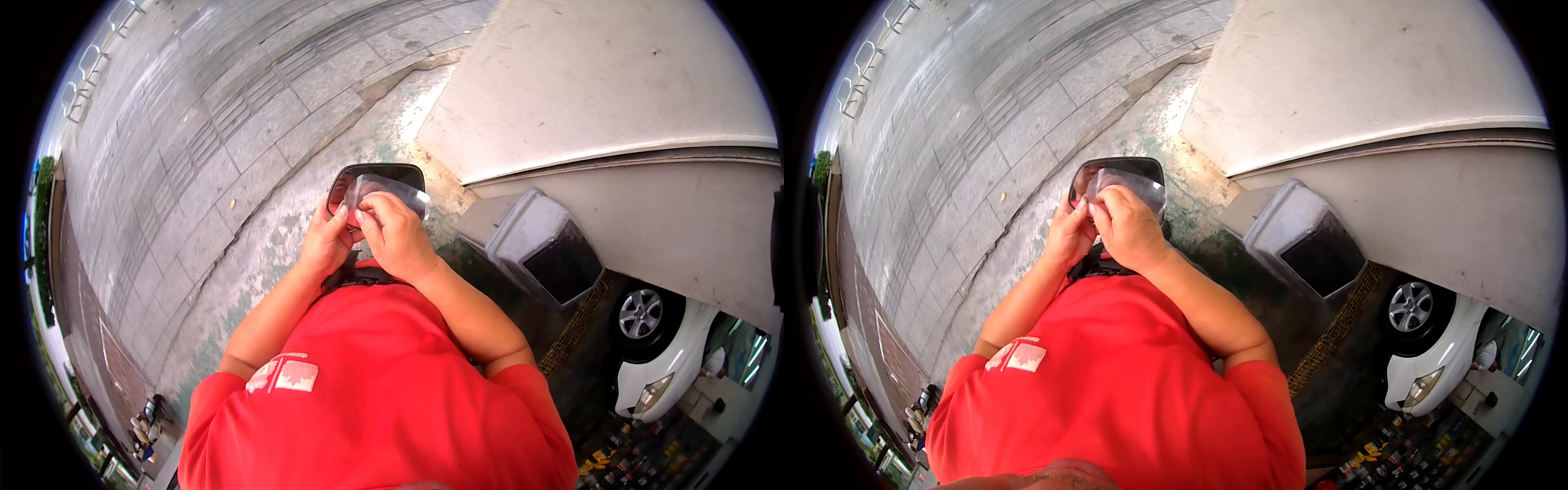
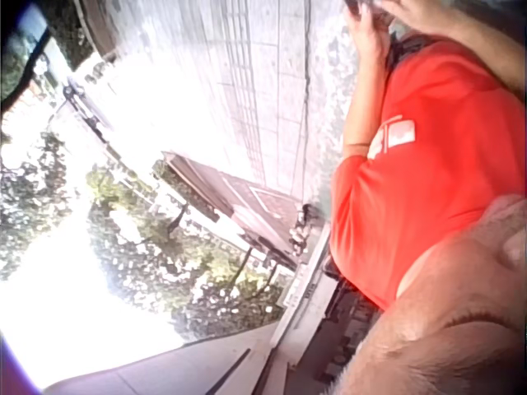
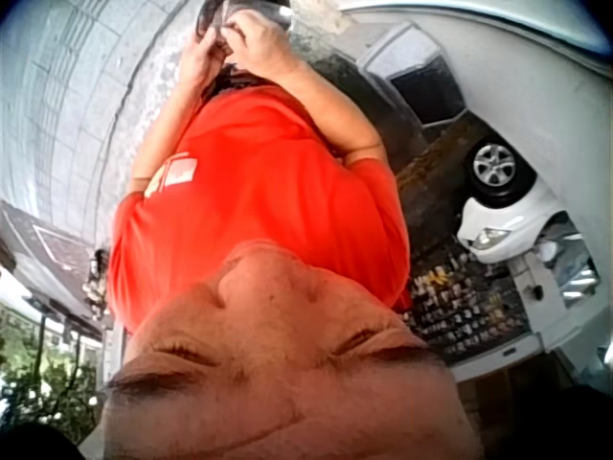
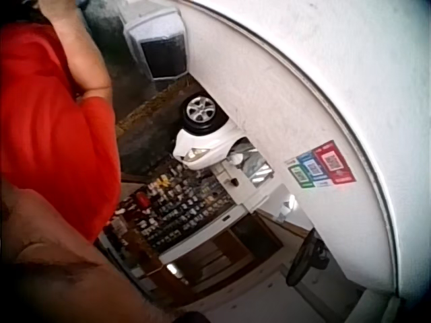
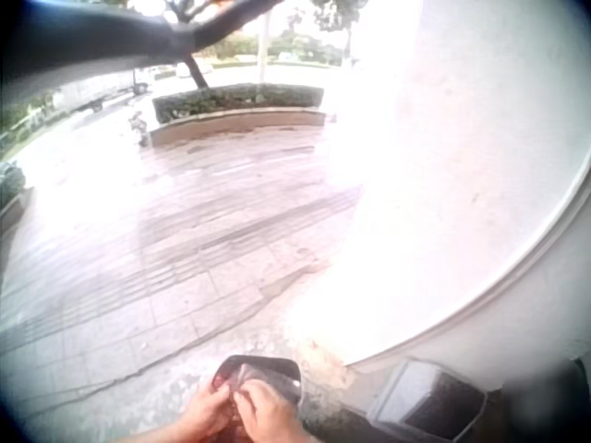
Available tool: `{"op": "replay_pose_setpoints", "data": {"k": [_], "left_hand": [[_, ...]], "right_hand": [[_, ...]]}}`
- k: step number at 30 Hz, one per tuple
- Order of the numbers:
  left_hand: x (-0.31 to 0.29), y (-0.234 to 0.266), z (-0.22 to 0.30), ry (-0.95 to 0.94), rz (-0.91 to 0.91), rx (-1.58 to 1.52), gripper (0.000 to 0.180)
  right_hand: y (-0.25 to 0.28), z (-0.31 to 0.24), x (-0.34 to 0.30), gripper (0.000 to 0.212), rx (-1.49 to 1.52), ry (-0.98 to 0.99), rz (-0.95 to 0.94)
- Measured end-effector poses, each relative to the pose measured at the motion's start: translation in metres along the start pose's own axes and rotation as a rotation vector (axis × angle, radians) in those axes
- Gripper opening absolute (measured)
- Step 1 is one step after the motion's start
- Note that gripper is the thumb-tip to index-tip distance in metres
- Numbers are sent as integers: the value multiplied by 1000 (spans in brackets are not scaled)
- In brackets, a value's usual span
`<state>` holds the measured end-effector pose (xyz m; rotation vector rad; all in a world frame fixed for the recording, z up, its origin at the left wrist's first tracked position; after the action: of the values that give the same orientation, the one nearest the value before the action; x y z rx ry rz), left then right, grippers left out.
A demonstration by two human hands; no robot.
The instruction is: The person picks up a car side mirror and a sheet of tinted film, then carefully aligns and applies the film to the mirror's reflective surface. They smooth the film with their fingers to remove air bubbles and ensure adhesion, then walk through the garage while holding the finished mirror.
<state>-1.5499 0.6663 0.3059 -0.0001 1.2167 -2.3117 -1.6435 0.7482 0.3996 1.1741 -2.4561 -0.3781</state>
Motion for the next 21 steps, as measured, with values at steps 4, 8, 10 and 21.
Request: {"op": "replay_pose_setpoints", "data": {"k": [4, 8, 10, 21], "left_hand": [[-5, 0, -1, 59, -33, 28, 47], [-9, 2, 0, 93, -16, -7, 45], [-11, 2, 1, 82, 2, 11, 42], [-13, 16, 4, 30, 94, 84, 41]], "right_hand": [[3, -10, -10, 30, -412, 201, -39], [-5, -10, -19, 46, -606, 223, -143], [-9, -6, -24, 48, -640, 238, -173], [-20, -2, -26, 58, -710, 281, -250]]}}
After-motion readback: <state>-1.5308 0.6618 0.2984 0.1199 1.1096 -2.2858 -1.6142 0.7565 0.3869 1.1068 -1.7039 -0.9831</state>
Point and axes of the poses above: each hand's wrist, its own x-axis towards the middle knuckle, its own y-axis out of the back of the hand, z = x × y, the point moved 7 cm from there along x, towards the middle knuckle, and after that the axes turned 2 degrees about -y, right-handed, at the moved point
